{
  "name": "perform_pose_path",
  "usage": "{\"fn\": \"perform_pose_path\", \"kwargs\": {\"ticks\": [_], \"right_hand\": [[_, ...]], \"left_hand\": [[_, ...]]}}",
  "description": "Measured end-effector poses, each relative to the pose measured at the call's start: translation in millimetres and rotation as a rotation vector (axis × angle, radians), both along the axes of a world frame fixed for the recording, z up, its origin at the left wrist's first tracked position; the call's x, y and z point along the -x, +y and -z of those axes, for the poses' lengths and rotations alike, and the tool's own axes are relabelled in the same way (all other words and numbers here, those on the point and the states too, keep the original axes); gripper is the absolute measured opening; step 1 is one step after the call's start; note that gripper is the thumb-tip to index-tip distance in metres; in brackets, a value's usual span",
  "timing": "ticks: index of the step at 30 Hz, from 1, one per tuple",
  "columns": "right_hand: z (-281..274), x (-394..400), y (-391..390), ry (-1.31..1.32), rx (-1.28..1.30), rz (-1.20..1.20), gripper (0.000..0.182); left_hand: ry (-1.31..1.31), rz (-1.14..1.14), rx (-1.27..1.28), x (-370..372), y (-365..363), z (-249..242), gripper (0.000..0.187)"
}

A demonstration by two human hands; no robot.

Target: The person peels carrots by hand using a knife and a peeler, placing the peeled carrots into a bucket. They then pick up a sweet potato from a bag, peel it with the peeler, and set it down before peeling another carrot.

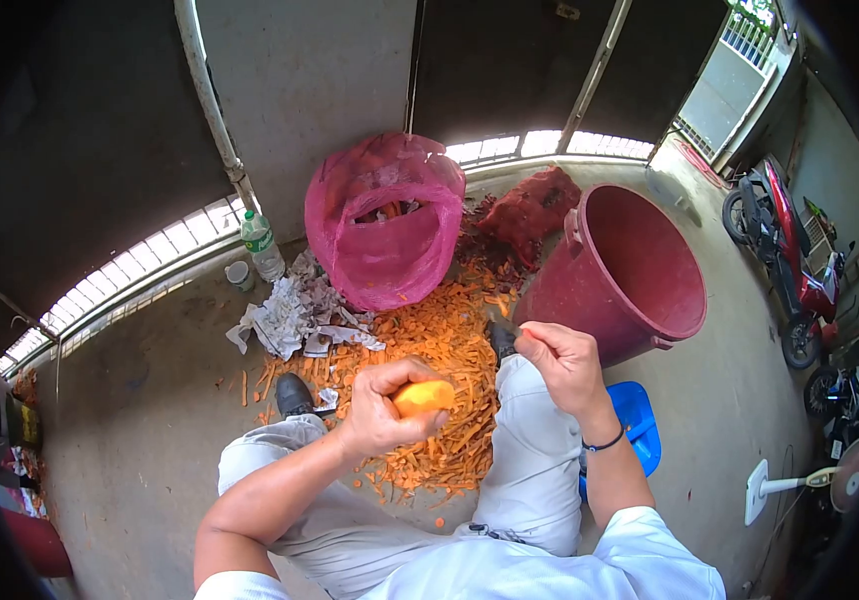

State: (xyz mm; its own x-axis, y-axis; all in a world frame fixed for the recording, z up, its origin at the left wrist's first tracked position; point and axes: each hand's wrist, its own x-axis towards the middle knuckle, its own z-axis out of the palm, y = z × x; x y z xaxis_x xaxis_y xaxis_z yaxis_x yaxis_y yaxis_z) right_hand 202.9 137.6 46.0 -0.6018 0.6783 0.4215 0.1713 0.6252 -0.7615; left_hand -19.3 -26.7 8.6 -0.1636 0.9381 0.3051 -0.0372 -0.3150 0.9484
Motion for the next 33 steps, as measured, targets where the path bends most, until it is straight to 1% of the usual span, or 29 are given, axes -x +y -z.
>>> {"fn": "perform_pose_path", "kwargs": {"ticks": [1,2,3,4,6,7,8,10,11,12,14,16,17,18,19,20,21,22,23,24,25,26,28,29,30,31,32,33], "right_hand": [[1,-2,-1,-0.007,0.001,-0.006,0.028],[0,-3,-4,-0.049,0.124,-0.004,0.030],[-1,-4,-7,-0.085,0.246,0.001,0.031],[0,-4,-7,-0.083,0.243,0.002,0.031],[7,-4,-9,-0.022,0.738,-0.188,0.031],[8,-4,-11,0.015,0.823,-0.244,0.030],[10,-2,-17,0.017,0.824,-0.244,0.030],[10,12,-36,0.104,0.548,-0.267,0.031],[11,14,-38,0.082,0.367,-0.255,0.031],[5,14,-40,0.083,0.370,-0.253,0.031],[-15,15,-43,-0.101,-0.030,-0.307,0.033],[-13,14,-44,-0.087,-0.053,-0.300,0.036],[-14,13,-41,-0.110,-0.137,-0.313,0.039],[-14,13,-40,-0.134,-0.222,-0.325,0.043],[-14,14,-40,-0.136,-0.222,-0.326,0.043],[-12,16,-40,-0.082,-0.192,-0.297,0.046],[-11,18,-41,-0.028,-0.162,-0.266,0.050],[-8,18,-42,-0.029,-0.162,-0.264,0.050],[-6,18,-43,-0.051,-0.022,-0.257,0.052],[-2,18,-44,-0.072,0.117,-0.250,0.055],[9,23,-44,-0.023,0.100,-0.271,0.054],[17,22,-44,-0.023,0.099,-0.272,0.054],[33,20,-45,-0.021,0.241,-0.233,0.048],[44,23,-45,0.137,0.317,-0.229,0.042],[44,26,-49,0.137,0.317,-0.233,0.042],[42,30,-53,0.291,0.531,-0.174,0.037],[41,30,-56,0.446,0.743,-0.110,0.032],[49,24,-54,0.408,0.800,-0.103,0.029]], "left_hand": [[-0.037,-0.023,0.013,2,2,0,0.030],[-0.095,-0.015,0.043,3,4,3,0.032],[-0.051,-0.014,-0.007,7,8,5,0.032],[-0.005,-0.014,-0.058,9,11,5,0.033],[-0.026,0.002,-0.060,8,12,6,0.033],[-0.048,0.019,-0.058,7,12,5,0.033],[-0.046,0.020,-0.056,7,12,6,0.033],[-0.031,0.030,-0.048,6,12,8,0.034],[-0.032,0.032,-0.044,5,13,11,0.034],[-0.050,0.047,-0.060,5,15,15,0.035],[-0.067,0.062,-0.077,6,18,22,0.037],[-0.139,0.097,-0.110,7,20,24,0.040],[-0.139,0.096,-0.111,8,19,24,0.040],[-0.041,0.050,-0.108,8,18,20,0.040],[0.056,0.004,-0.104,7,17,17,0.041],[0.055,0.003,-0.105,7,18,15,0.041],[0.256,-0.053,-0.153,7,20,13,0.041],[0.457,-0.107,-0.200,7,22,12,0.042],[0.456,-0.105,-0.201,5,22,12,0.042],[0.534,-0.121,-0.201,4,22,12,0.046],[0.613,-0.139,-0.201,3,22,12,0.049],[0.613,-0.139,-0.201,0,20,12,0.049],[0.420,-0.127,0.067,-5,16,9,0.053],[0.420,-0.132,0.068,-9,18,9,0.053],[0.124,-0.176,0.044,-13,21,8,0.054],[-0.171,-0.215,0.018,-15,23,8,0.055],[-0.170,-0.214,0.017,-12,24,8,0.055],[-0.330,-0.099,0.176,-7,25,9,0.055]]}}
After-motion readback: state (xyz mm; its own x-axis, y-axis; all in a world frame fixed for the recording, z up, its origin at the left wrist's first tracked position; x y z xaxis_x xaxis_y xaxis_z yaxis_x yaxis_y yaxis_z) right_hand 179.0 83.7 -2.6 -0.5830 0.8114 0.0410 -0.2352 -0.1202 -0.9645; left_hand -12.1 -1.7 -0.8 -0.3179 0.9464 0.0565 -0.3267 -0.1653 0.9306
